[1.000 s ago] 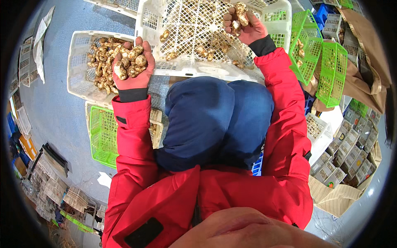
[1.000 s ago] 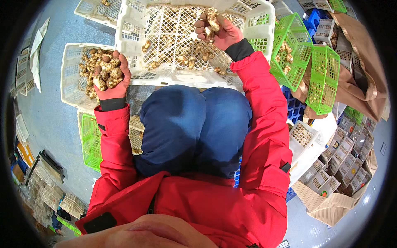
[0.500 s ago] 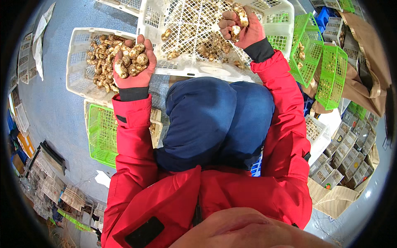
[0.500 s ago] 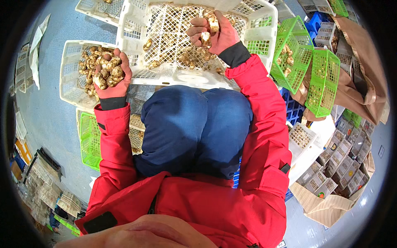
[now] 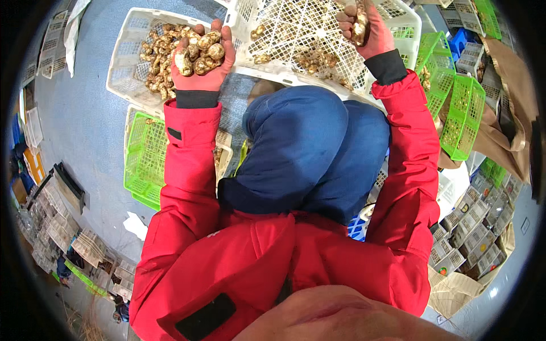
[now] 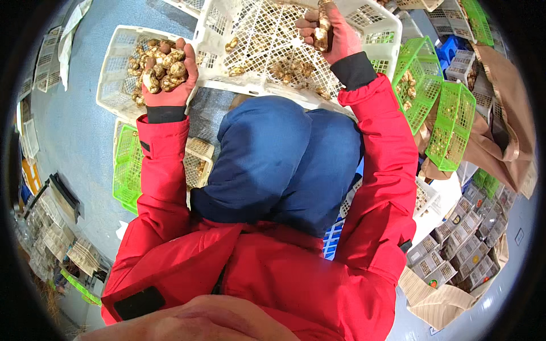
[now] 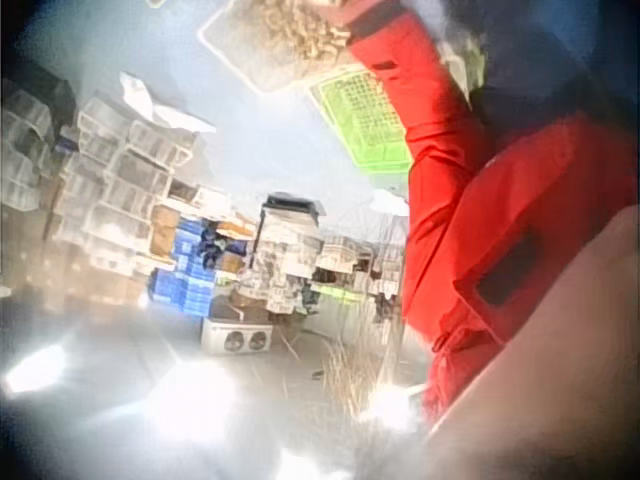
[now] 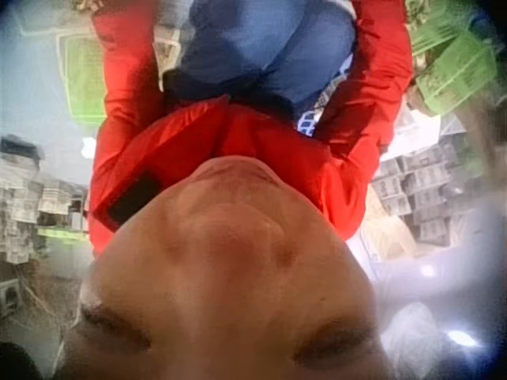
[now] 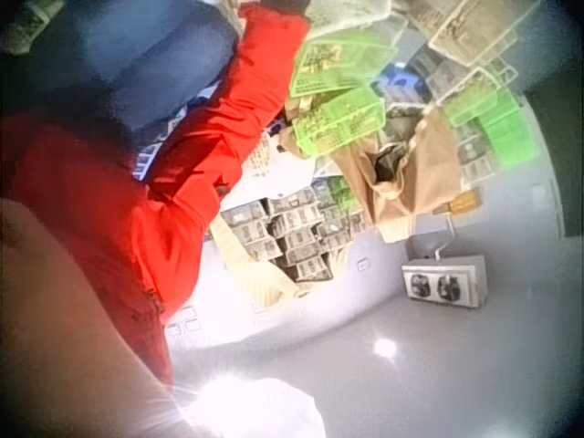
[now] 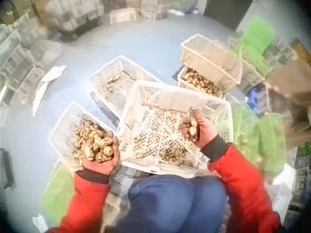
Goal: The person picks up pieces of ginger from a white crate by hand and places them into different smaller green and white baskets.
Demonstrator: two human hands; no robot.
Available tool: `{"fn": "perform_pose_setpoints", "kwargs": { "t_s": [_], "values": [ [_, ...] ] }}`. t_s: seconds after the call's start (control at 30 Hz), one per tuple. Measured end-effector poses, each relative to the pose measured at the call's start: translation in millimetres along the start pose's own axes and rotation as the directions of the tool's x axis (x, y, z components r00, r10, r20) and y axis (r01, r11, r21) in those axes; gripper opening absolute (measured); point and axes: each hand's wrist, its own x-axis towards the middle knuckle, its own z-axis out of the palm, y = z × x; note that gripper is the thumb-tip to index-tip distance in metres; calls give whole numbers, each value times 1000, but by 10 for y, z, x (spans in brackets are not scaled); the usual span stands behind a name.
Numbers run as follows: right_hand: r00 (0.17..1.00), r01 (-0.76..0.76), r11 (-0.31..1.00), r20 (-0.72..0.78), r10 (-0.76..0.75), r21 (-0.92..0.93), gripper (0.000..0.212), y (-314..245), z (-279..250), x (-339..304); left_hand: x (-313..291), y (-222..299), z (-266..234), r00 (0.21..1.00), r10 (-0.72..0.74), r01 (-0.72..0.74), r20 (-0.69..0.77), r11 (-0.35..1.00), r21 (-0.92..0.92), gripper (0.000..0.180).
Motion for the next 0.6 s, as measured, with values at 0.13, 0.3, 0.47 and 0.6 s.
{"fn": "perform_pose_setpoints", "kwargs": {
  "t_s": [0.13, 0.3, 0.47, 0.6],
  "values": [
    [988, 111, 947, 133, -73, -301, 39, -108, 286, -90, -199, 137, 179, 999, 35, -36, 10, 999, 10, 33],
    [968, 39, 824, 225, 108, -565, 38, -46, 1153, -452, -759, 272, 302, 993, 114, -113, -8, 993, 40, 32],
    [879, -115, 899, 378, 290, -423, 43, 564, 1904, -769, -1370, 393, 219, 988, 156, -156, 12, 988, 0, 30],
    [766, -44, 833, 516, 383, -552, 42, 1182, 2403, -940, -1996, 599, 237, 956, 291, -292, 37, 957, 4, 29]
  ]
}}
